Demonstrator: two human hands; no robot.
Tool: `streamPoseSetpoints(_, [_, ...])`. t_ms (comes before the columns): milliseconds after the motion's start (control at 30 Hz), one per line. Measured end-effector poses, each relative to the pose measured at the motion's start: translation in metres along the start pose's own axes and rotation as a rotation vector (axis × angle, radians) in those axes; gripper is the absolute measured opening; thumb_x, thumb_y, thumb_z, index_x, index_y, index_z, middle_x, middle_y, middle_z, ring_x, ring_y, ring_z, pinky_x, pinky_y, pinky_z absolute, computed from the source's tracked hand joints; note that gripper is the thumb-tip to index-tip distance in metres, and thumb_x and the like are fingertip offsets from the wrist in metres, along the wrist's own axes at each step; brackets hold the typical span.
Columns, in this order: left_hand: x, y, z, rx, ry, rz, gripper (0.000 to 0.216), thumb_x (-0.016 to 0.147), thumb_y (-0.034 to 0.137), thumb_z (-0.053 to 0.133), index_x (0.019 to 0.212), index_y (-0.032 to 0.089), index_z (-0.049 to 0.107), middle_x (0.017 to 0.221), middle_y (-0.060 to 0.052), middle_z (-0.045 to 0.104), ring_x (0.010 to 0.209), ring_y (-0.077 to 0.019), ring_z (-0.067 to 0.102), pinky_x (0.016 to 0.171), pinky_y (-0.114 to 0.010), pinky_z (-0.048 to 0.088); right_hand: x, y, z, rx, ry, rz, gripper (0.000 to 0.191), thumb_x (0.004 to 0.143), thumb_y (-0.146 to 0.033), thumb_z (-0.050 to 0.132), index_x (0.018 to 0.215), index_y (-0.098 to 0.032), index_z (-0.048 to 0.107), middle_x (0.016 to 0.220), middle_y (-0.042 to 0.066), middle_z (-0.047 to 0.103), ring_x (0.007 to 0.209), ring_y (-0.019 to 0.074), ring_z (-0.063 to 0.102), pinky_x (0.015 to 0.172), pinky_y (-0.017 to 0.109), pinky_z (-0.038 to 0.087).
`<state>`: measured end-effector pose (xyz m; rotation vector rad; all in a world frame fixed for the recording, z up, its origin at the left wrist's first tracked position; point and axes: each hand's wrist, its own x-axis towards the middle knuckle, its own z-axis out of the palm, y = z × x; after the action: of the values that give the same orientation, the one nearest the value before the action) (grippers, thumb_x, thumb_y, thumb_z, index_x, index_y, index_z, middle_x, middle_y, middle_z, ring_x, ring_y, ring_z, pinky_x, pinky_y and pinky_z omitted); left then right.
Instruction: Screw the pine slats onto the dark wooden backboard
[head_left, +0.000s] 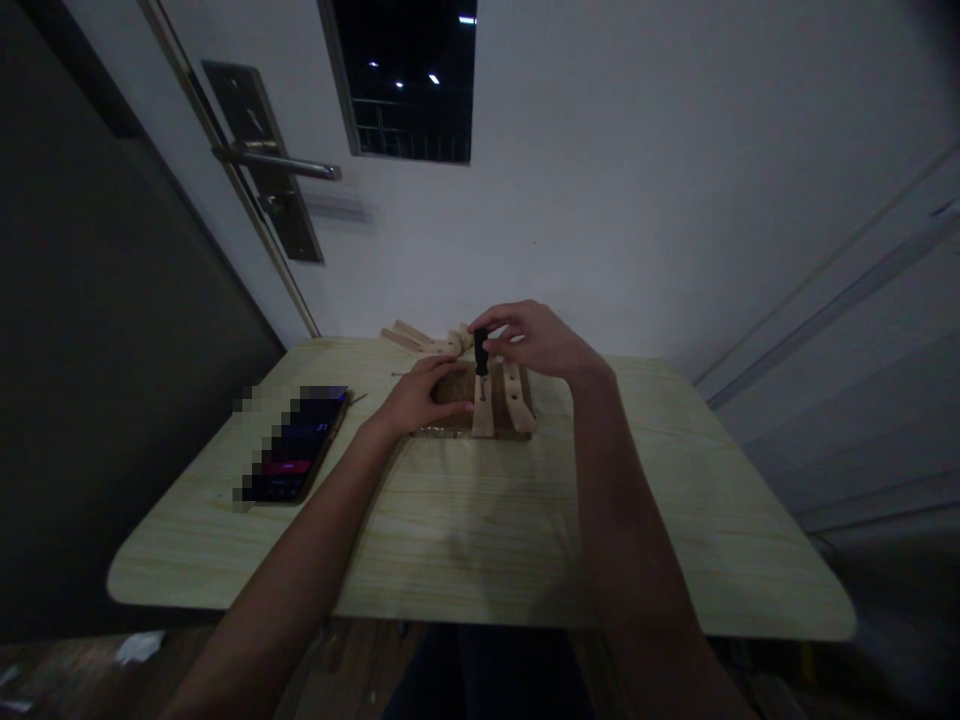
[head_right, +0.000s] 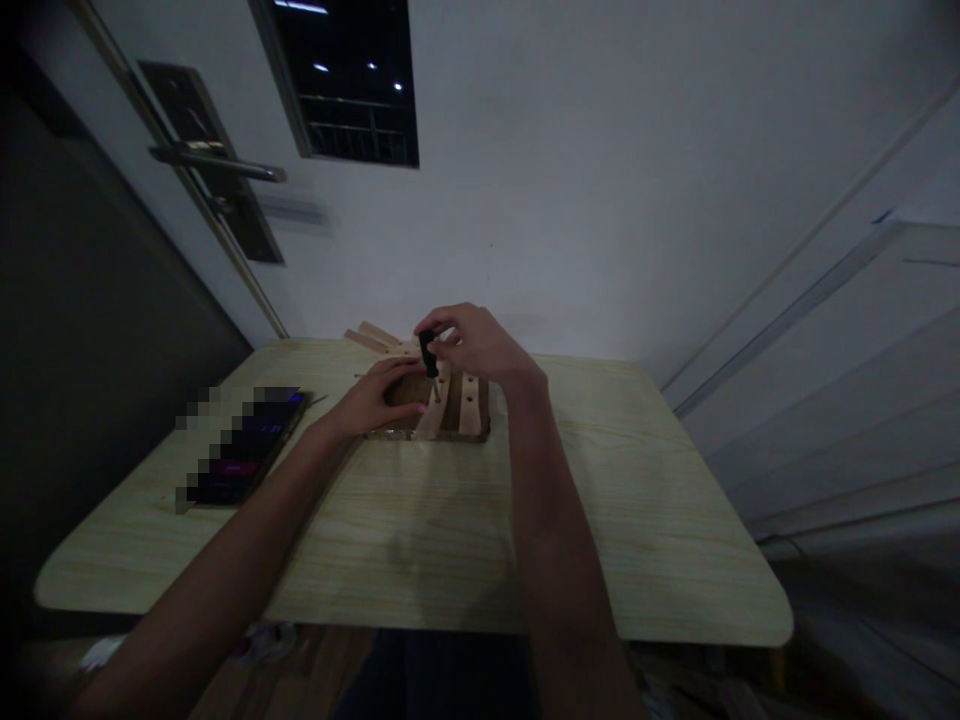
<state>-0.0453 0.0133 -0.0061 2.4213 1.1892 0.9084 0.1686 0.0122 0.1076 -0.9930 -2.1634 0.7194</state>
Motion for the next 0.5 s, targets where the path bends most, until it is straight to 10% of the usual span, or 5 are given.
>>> streamPoseSetpoints(500, [0.0003, 0.0008, -0.0009, -0.006, 0.007, 0.006, 0.065, 0.072, 0.059, 0.07, 0.125, 0.022, 0.059, 0.14, -0.012, 0.051, 0.132, -0.0308, 0.045, 0.113, -0.05, 0.034, -0.0015, -0.0073, -0.0041, -0.112, 0.04, 0.013, 0.019, 0.067, -0.02, 0.076, 0.085, -0.015, 0.072, 0.066, 0.0, 0.062, 0.061, 0.0108, 0.055, 0.061, 0.026, 0.043])
